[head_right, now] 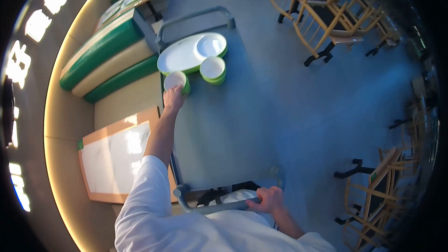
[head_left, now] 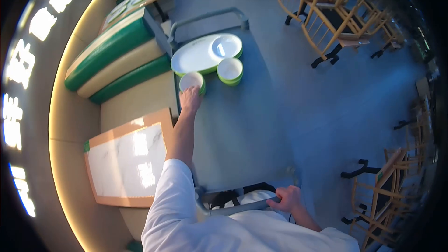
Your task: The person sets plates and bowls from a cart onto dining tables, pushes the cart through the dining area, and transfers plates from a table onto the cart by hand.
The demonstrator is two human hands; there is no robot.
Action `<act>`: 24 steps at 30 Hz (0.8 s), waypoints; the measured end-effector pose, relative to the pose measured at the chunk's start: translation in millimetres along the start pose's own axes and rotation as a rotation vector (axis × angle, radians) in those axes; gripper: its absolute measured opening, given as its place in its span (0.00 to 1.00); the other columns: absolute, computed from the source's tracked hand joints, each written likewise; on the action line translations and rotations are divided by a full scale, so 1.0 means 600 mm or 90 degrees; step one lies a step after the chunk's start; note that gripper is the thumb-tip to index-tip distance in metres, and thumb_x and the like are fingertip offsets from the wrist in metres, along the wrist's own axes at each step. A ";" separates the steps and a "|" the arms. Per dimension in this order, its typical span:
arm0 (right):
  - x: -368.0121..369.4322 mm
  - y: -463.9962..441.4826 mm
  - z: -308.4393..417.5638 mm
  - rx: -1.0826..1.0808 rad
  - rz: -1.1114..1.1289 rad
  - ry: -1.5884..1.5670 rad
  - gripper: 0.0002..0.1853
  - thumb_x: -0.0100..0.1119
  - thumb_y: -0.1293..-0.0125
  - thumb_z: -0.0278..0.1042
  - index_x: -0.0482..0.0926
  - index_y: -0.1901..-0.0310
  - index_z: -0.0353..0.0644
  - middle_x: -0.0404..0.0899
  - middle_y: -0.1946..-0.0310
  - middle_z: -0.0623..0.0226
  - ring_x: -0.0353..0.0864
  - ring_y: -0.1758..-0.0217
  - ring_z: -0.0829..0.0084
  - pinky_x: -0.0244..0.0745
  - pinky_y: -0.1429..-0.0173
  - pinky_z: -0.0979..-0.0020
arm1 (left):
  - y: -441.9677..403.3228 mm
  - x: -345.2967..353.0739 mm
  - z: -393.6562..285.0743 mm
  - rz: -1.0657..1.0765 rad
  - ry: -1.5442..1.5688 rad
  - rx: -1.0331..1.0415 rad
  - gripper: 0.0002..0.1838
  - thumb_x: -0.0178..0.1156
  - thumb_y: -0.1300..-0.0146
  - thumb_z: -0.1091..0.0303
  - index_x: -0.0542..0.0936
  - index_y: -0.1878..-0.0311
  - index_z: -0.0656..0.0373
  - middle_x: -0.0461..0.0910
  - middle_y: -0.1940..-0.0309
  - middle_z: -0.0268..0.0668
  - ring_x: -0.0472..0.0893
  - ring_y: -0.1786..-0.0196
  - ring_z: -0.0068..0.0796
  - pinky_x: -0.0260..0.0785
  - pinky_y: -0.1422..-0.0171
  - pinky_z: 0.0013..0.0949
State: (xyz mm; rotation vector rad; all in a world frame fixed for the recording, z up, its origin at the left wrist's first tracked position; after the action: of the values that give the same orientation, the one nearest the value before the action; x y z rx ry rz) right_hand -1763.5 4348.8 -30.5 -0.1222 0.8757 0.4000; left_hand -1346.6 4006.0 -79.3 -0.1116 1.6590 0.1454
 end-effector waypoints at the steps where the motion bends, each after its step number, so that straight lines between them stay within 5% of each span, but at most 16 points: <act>1: 0.003 -0.001 0.002 -0.006 0.020 -0.008 0.31 0.71 0.49 0.66 0.67 0.86 0.50 0.67 0.89 0.72 0.68 0.86 0.64 0.61 0.75 0.64 | 0.006 -0.001 -0.008 0.018 0.020 0.029 0.15 0.69 0.38 0.58 0.83 0.49 0.48 0.86 0.49 0.37 0.85 0.44 0.41 0.74 0.37 0.55; 4: -0.001 -0.026 0.003 -0.018 0.023 0.015 0.28 0.74 0.51 0.58 0.65 0.86 0.50 0.66 0.88 0.71 0.68 0.85 0.64 0.60 0.76 0.64 | 0.052 0.005 0.000 -0.020 0.036 0.115 0.10 0.68 0.37 0.59 0.85 0.56 0.50 0.89 0.58 0.40 0.88 0.54 0.45 0.82 0.50 0.46; 6: -0.001 -0.033 -0.020 0.002 -0.004 0.033 0.27 0.73 0.51 0.56 0.65 0.85 0.49 0.66 0.88 0.70 0.68 0.85 0.61 0.61 0.76 0.62 | 0.102 0.000 0.021 0.002 0.093 0.089 0.14 0.68 0.37 0.55 0.86 0.51 0.49 0.89 0.53 0.39 0.88 0.53 0.47 0.81 0.48 0.48; 10: 0.015 -0.055 -0.015 -0.045 -0.002 0.034 0.27 0.72 0.47 0.56 0.66 0.84 0.47 0.66 0.88 0.68 0.69 0.84 0.59 0.61 0.76 0.60 | 0.246 -0.103 0.096 -0.206 0.260 0.086 0.14 0.71 0.38 0.56 0.87 0.51 0.49 0.89 0.54 0.38 0.87 0.52 0.46 0.81 0.48 0.46; 16: 0.044 -0.075 -0.054 0.071 -0.001 0.079 0.29 0.67 0.37 0.56 0.67 0.81 0.42 0.66 0.87 0.62 0.68 0.83 0.62 0.60 0.74 0.59 | 0.481 -0.153 0.391 -0.340 0.357 -0.124 0.13 0.71 0.37 0.57 0.88 0.51 0.49 0.89 0.56 0.37 0.88 0.56 0.42 0.81 0.50 0.43; 20: 0.024 -0.099 -0.054 0.037 -0.003 0.154 0.29 0.64 0.33 0.55 0.69 0.81 0.39 0.68 0.86 0.61 0.67 0.81 0.63 0.62 0.71 0.59 | 0.640 -0.055 0.601 -0.296 0.294 -0.301 0.12 0.70 0.36 0.56 0.87 0.52 0.47 0.88 0.61 0.36 0.86 0.58 0.44 0.79 0.52 0.45; 24: 0.037 -0.118 -0.066 0.196 0.141 0.200 0.24 0.65 0.31 0.52 0.80 0.73 0.37 0.78 0.79 0.58 0.78 0.73 0.68 0.71 0.66 0.61 | 0.782 0.045 0.709 -0.133 0.205 -0.381 0.08 0.69 0.37 0.58 0.84 0.60 0.50 0.87 0.63 0.36 0.86 0.56 0.43 0.79 0.51 0.47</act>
State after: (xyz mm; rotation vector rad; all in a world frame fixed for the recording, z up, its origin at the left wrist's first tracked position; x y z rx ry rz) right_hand -1751.8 4279.8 -76.6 0.2041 1.2564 0.4543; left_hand -1005.7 4537.8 -131.1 -0.7931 1.8641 0.4817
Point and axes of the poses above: each hand's wrist, its own y-axis away from the middle knuckle, its own x-axis out of the palm, z = x × y, the point moved 10 cm from there along -y, towards the middle knuckle
